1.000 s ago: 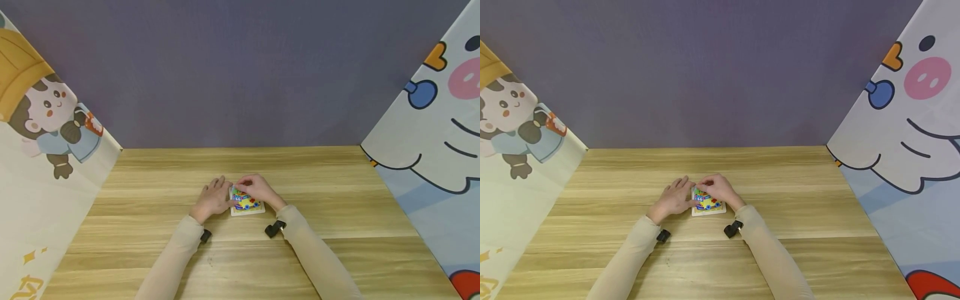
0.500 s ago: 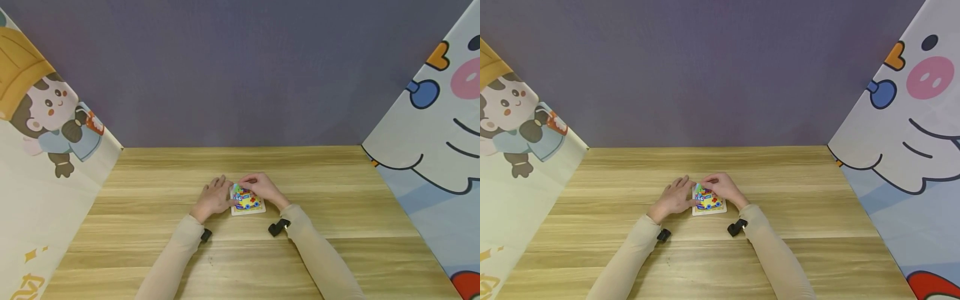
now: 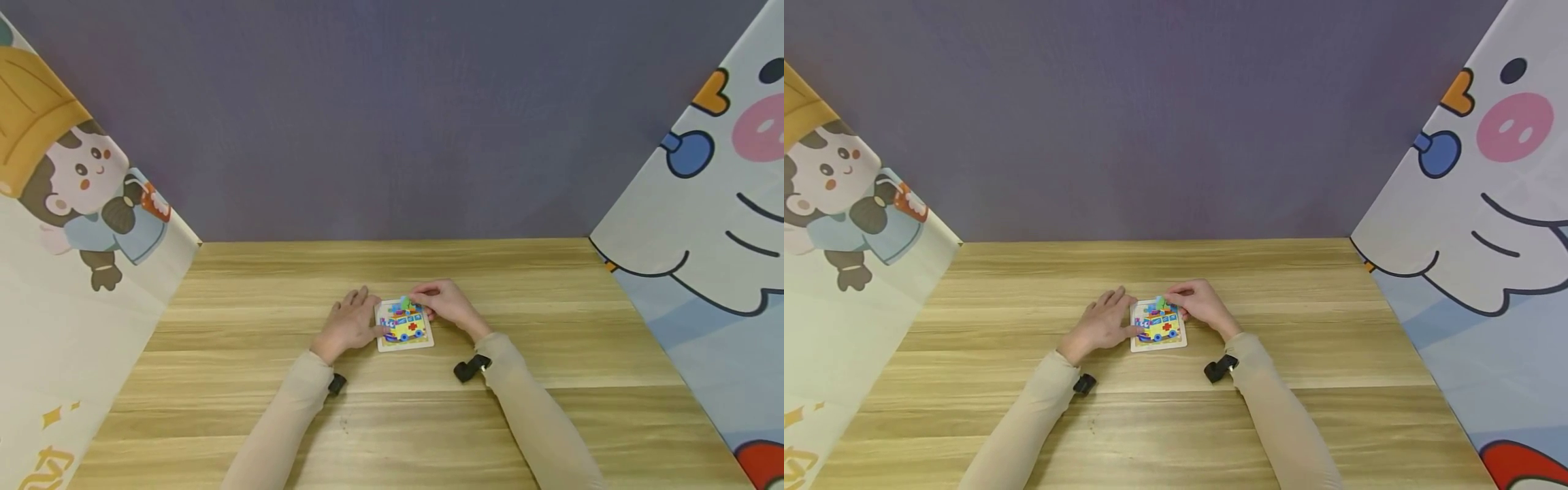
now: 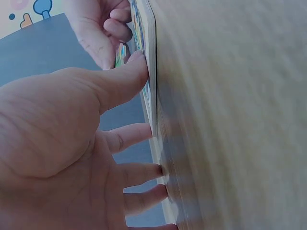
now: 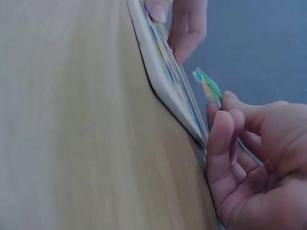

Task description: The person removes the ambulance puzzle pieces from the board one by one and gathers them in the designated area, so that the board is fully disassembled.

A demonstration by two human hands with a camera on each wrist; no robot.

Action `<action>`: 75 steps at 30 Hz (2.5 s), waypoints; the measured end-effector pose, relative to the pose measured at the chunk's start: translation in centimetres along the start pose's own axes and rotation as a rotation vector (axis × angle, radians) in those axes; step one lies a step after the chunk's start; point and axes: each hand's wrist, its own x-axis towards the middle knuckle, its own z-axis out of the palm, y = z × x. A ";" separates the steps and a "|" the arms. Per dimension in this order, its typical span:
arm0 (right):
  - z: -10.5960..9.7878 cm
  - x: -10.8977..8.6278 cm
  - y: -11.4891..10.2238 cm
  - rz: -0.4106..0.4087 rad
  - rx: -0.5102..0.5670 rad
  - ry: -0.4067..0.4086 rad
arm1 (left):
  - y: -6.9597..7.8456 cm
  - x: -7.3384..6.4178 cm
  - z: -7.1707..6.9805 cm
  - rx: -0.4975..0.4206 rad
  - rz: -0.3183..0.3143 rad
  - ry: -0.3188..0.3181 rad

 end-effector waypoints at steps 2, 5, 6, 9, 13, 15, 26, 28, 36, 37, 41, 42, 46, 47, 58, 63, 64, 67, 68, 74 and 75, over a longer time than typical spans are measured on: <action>-0.4 -0.1 0.1 0.008 0.007 0.000 | 0.0 0.0 0.0 0.000 0.003 -0.001; -0.8 -0.3 0.4 0.027 0.040 -0.007 | -0.1 -0.1 0.1 -0.003 0.011 0.002; -1.0 -0.3 0.5 0.034 0.054 -0.009 | -0.1 -0.1 0.1 -0.005 0.012 0.003; -1.4 -0.3 0.8 0.050 0.099 -0.016 | -0.1 -0.2 0.1 -0.011 0.018 0.005; -2.2 -0.4 1.0 0.040 0.135 -0.011 | -0.3 -0.1 -0.2 -0.005 0.028 0.003; -2.6 -0.5 1.0 0.033 0.143 -0.001 | -0.3 -0.1 -0.3 0.002 0.033 0.004; -6.1 -1.6 2.4 0.054 0.126 -0.010 | -0.4 -0.1 -0.1 -0.004 0.039 0.009; -6.9 -1.8 2.7 0.074 0.136 0.013 | -0.4 -0.1 -0.1 -0.003 0.039 0.007; -10.2 -2.7 3.9 0.056 0.062 0.072 | -0.4 -0.2 0.2 -0.005 0.035 0.016; -10.5 -2.7 4.0 0.054 0.050 0.084 | -0.4 -0.2 0.2 -0.007 0.035 0.015; -11.3 -2.9 4.4 0.054 0.014 0.125 | -0.4 -0.2 0.3 -0.012 0.036 0.011; -11.4 -2.9 4.4 0.057 0.012 0.131 | -0.4 -0.2 0.3 -0.013 0.036 0.010; -11.5 -2.9 4.4 0.068 -0.005 0.151 | -0.5 -0.1 0.4 -0.011 0.034 0.012; -11.5 -2.9 4.4 0.069 -0.007 0.161 | -0.5 -0.1 0.4 -0.013 0.035 0.011; -11.3 -2.7 4.1 0.041 -0.007 0.217 | -0.4 -0.1 0.2 -0.010 0.041 0.016; -11.2 -2.8 4.2 0.055 -0.061 0.229 | -0.4 -0.3 0.1 -0.012 0.043 0.012; -11.3 -2.8 4.3 0.057 -0.068 0.232 | -0.4 -0.3 0.1 -0.013 0.043 0.012; -11.3 -3.0 4.4 0.059 -0.102 0.240 | -0.4 -0.4 0.1 -0.017 0.044 0.016; -11.2 -3.1 4.5 0.060 -0.126 0.239 | -0.4 -0.5 0.1 -0.019 0.045 0.016; -11.0 -3.6 4.6 0.062 -0.275 0.222 | -0.3 -0.6 0.3 -0.024 0.053 0.008; -11.0 -3.6 4.6 0.058 -0.275 0.223 | -0.3 -0.6 0.3 -0.021 0.052 0.010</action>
